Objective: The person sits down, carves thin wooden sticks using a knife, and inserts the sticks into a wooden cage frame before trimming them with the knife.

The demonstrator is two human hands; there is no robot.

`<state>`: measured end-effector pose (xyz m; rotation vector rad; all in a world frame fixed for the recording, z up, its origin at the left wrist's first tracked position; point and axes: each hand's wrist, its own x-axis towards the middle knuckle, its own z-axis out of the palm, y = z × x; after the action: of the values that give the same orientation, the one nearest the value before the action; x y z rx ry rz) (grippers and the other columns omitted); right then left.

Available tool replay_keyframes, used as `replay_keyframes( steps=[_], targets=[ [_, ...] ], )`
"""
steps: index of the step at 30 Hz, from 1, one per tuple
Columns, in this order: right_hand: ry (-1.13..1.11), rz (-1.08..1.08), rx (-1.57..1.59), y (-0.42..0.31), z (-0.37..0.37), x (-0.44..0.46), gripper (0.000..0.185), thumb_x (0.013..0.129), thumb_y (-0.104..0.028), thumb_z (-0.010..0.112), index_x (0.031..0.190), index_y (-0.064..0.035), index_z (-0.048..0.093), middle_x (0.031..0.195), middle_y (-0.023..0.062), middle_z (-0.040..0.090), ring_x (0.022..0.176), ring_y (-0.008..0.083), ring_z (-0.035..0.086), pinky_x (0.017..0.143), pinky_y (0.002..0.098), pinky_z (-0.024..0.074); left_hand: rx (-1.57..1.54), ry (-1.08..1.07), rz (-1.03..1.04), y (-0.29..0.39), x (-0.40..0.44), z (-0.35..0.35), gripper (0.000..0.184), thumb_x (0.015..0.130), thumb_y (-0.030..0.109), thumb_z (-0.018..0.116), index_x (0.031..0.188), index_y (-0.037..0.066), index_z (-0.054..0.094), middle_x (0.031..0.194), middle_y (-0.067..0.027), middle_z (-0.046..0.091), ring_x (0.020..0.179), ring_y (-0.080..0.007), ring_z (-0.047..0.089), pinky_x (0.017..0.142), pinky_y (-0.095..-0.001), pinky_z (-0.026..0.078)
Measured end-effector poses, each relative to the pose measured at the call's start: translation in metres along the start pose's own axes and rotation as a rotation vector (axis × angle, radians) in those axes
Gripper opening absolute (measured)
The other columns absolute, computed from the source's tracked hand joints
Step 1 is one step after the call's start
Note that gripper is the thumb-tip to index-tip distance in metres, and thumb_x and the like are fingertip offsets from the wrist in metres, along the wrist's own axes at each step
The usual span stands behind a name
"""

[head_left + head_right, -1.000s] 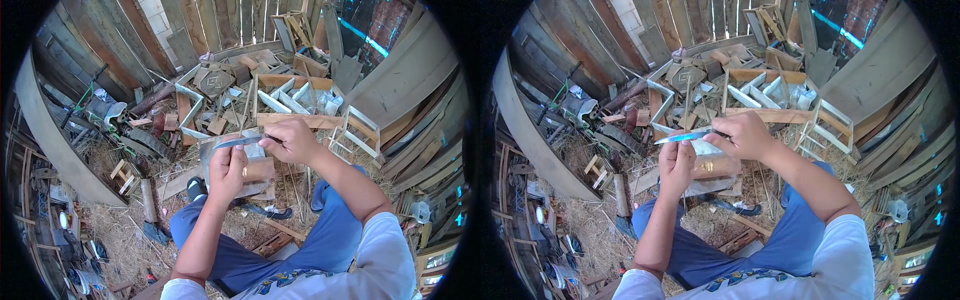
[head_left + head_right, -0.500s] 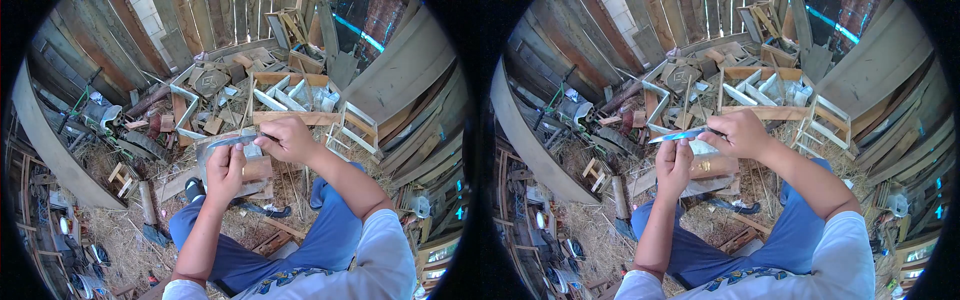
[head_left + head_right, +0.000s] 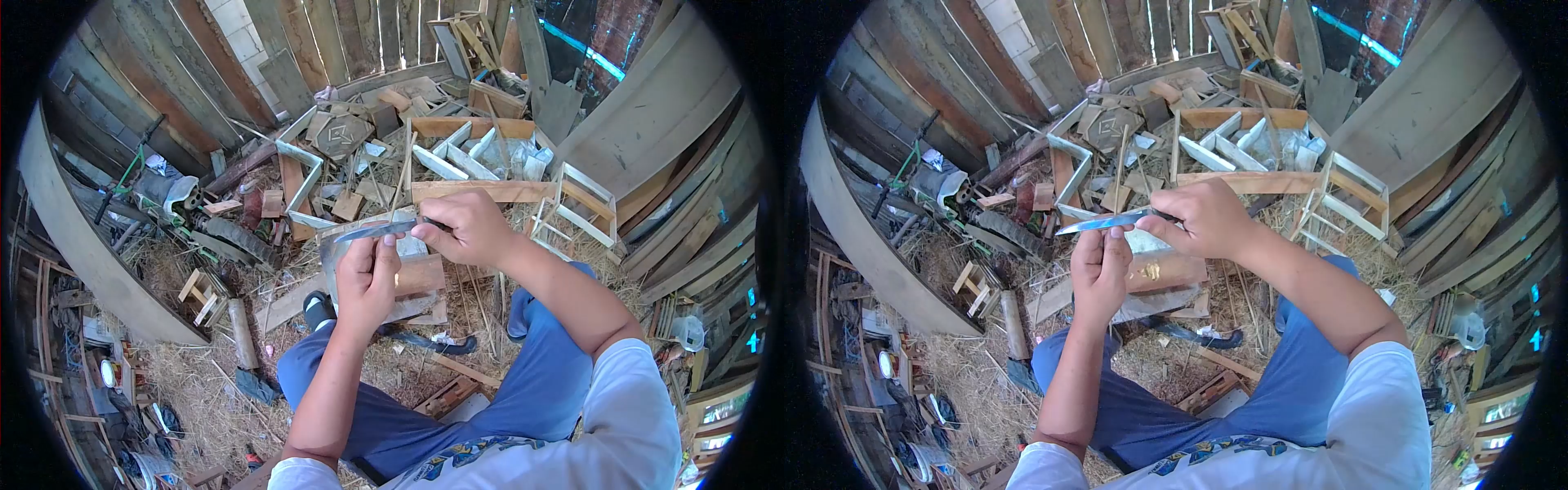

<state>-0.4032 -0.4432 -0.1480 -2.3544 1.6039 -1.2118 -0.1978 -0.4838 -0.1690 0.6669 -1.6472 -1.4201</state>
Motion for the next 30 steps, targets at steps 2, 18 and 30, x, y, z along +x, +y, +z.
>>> replay_keyframes(
  steps=[2,18,30],
  targets=[
    [-0.004,-0.003,0.002,0.000,0.000,0.000,0.037,0.097,-0.038,0.067,0.075,-0.0078,0.061,0.060,0.0109,0.054,0.055,0.0320,0.058,0.049,0.0415,0.0414,0.002,0.000,-0.001,0.000,0.000,0.000,0.018,0.109,0.018,0.051,0.111,0.003,0.060,0.071,0.0067,0.046,0.060,-0.0015,0.038,0.052,-0.0213,0.029],
    [-0.007,0.007,0.002,-0.002,0.000,0.000,0.038,0.097,-0.037,0.067,0.075,-0.0076,0.058,0.061,0.0122,0.055,0.056,0.0335,0.058,0.049,0.0420,0.0416,0.079,0.003,0.022,0.000,0.000,0.002,0.018,0.109,0.015,0.051,0.109,0.001,0.062,0.072,0.0073,0.045,0.062,-0.0015,0.038,0.054,-0.0216,0.029],
    [0.046,0.046,-0.022,-0.014,-0.004,-0.002,0.043,0.097,-0.043,0.064,0.072,-0.0076,0.059,0.062,0.0120,0.058,0.056,0.0337,0.061,0.050,0.0421,0.0442,0.314,0.052,0.241,0.005,0.002,0.013,0.013,0.106,0.005,0.051,0.098,-0.002,0.058,0.068,0.0027,0.047,0.061,-0.0041,0.041,0.053,-0.0244,0.032]
  ],
)
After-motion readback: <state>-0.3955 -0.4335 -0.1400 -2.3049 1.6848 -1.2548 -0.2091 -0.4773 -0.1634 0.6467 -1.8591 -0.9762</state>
